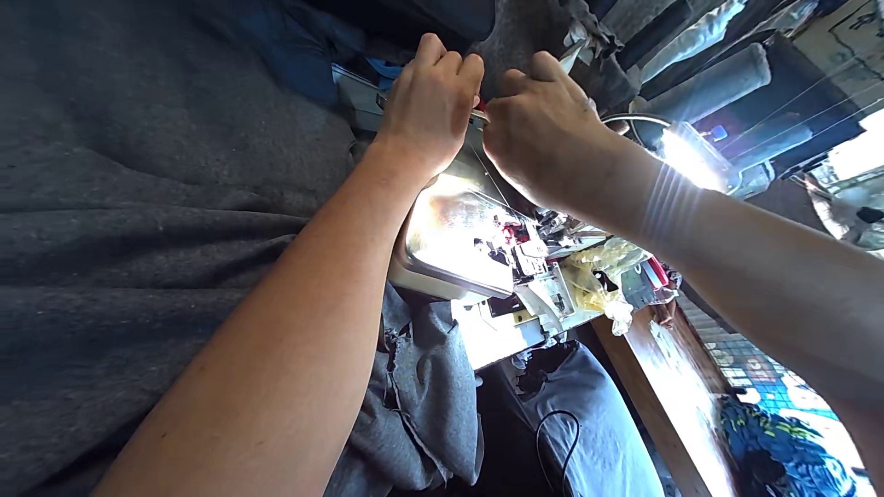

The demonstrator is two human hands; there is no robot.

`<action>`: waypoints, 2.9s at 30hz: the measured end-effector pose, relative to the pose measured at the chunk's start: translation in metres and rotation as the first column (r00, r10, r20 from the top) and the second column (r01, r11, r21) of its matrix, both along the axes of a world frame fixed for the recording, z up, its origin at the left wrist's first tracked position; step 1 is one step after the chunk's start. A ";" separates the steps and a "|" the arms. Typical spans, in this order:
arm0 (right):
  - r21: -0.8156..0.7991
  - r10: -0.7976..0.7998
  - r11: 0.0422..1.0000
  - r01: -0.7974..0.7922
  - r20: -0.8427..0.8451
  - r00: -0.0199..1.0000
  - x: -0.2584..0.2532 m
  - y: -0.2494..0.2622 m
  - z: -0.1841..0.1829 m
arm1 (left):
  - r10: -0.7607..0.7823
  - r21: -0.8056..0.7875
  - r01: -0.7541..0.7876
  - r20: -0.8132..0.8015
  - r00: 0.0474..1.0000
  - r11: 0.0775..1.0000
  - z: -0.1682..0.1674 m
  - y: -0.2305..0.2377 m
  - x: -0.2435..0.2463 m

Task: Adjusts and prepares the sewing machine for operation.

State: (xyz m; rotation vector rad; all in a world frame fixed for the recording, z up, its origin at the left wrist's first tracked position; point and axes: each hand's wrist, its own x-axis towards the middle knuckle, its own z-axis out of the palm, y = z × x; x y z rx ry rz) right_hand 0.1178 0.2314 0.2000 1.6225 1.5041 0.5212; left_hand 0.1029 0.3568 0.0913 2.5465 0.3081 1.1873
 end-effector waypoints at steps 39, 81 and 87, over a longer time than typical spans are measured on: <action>-0.104 -0.437 0.895 0.433 -0.018 0.899 -0.015 0.016 0.018 | -0.015 0.023 0.014 0.034 0.999 1.000 -0.004 0.003 0.002; 0.086 -0.259 0.961 0.263 -0.055 0.964 -0.006 -0.028 0.025 | -0.015 -0.009 0.015 0.004 1.000 1.000 -0.001 0.001 0.001; 0.005 -0.323 0.946 0.324 -0.061 0.944 -0.010 -0.017 0.025 | -0.006 0.006 0.006 0.010 1.000 1.000 -0.002 0.001 0.001</action>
